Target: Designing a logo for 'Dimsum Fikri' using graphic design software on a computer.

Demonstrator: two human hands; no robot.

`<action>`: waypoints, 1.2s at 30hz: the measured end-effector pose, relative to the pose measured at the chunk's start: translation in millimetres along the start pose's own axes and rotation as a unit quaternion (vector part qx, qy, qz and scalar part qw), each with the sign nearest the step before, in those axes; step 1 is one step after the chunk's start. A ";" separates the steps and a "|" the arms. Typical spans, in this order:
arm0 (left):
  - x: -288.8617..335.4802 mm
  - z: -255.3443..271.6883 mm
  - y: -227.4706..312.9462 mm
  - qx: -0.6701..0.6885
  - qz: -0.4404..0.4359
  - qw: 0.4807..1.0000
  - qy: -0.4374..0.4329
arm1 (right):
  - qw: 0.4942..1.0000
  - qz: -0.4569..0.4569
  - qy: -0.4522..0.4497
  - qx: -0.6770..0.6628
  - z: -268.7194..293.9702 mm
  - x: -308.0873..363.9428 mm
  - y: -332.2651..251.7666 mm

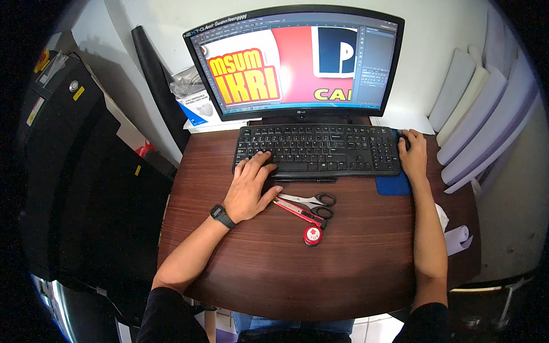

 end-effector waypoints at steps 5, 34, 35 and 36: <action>-1.4 2.4 0.5 0.007 -0.001 1.000 0.000 | 1.000 -0.003 0.009 -0.003 0.0 0.7 -2.9; -0.7 1.3 0.4 0.000 0.001 1.000 -0.003 | 1.000 -0.002 0.008 -0.003 0.9 1.3 -7.9; -0.5 1.6 0.2 -0.001 0.002 1.000 -0.003 | 1.000 -0.007 0.003 -0.003 0.6 1.5 -7.7; -0.8 1.5 0.5 0.002 0.000 1.000 -0.003 | 1.000 -0.007 0.003 -0.003 1.3 1.3 -6.3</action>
Point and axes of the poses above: each hand's wrist, its own x-axis away from the middle knuckle, its own z-axis out of the back of the hand, y = z × x, the point moved 3 cm from there along -x, towards the middle knuckle, and after that the axes turned 7 degrees about -x, right-handed, at the moved point
